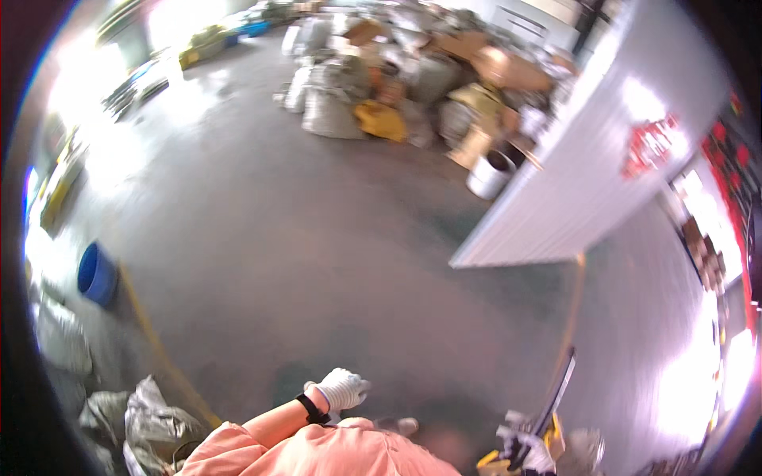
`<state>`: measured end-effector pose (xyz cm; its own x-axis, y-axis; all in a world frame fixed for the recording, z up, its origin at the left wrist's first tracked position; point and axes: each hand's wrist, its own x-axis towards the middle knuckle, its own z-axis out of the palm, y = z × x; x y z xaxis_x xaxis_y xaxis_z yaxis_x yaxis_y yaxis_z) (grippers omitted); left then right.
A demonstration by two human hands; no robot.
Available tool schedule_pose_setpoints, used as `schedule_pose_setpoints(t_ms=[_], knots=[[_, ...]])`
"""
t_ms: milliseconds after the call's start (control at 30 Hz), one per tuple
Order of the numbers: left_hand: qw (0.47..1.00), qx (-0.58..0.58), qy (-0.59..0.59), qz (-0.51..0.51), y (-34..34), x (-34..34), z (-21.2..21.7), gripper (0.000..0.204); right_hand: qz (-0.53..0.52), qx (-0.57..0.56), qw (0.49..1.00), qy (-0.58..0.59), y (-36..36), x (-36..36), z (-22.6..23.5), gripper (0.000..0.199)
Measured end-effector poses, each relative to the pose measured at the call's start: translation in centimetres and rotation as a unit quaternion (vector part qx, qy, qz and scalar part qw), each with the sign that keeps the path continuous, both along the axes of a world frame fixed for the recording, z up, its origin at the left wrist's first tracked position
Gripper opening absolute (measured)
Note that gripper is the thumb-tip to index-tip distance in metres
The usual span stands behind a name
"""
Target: Transporting large bags using a pallet jack in a warehouse or manufacturing facility.
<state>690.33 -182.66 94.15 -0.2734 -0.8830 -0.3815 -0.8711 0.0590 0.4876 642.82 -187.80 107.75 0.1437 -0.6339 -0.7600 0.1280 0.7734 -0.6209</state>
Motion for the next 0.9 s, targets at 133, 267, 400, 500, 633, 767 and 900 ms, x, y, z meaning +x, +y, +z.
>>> schedule_pose_setpoints(t_ms=[133,267,400,500,633,767,900], knots=[[0.992,0.052,-0.077,0.085,7.9,14.7,-5.6,0.025,0.064,0.118,0.983,-0.127,-2.2,3.6,-7.1,0.062],[0.970,0.117,-0.137,0.165,13.2,28.9,-8.2,0.025,0.104,0.150,0.974,-0.136,-6.1,13.9,-10.8,0.052],[0.960,0.116,-0.129,0.219,14.7,39.1,-10.0,0.025,0.104,0.151,0.975,-0.126,-8.2,24.8,-11.6,0.051],[0.958,0.121,-0.106,0.238,12.3,45.1,-10.0,0.027,0.081,0.149,0.976,-0.138,-8.8,32.5,-13.4,0.050],[0.968,0.093,-0.050,0.229,5.6,52.8,-10.0,0.026,0.051,0.144,0.975,-0.160,-11.9,42.9,-15.5,0.049],[0.977,0.053,0.020,0.205,-0.2,61.7,-11.3,0.022,0.039,0.140,0.971,-0.190,-17.2,55.2,-18.4,0.048],[0.972,0.069,-0.013,0.225,-1.5,73.8,-10.2,0.020,0.067,0.169,0.964,-0.196,-22.7,69.1,-20.1,0.047]])
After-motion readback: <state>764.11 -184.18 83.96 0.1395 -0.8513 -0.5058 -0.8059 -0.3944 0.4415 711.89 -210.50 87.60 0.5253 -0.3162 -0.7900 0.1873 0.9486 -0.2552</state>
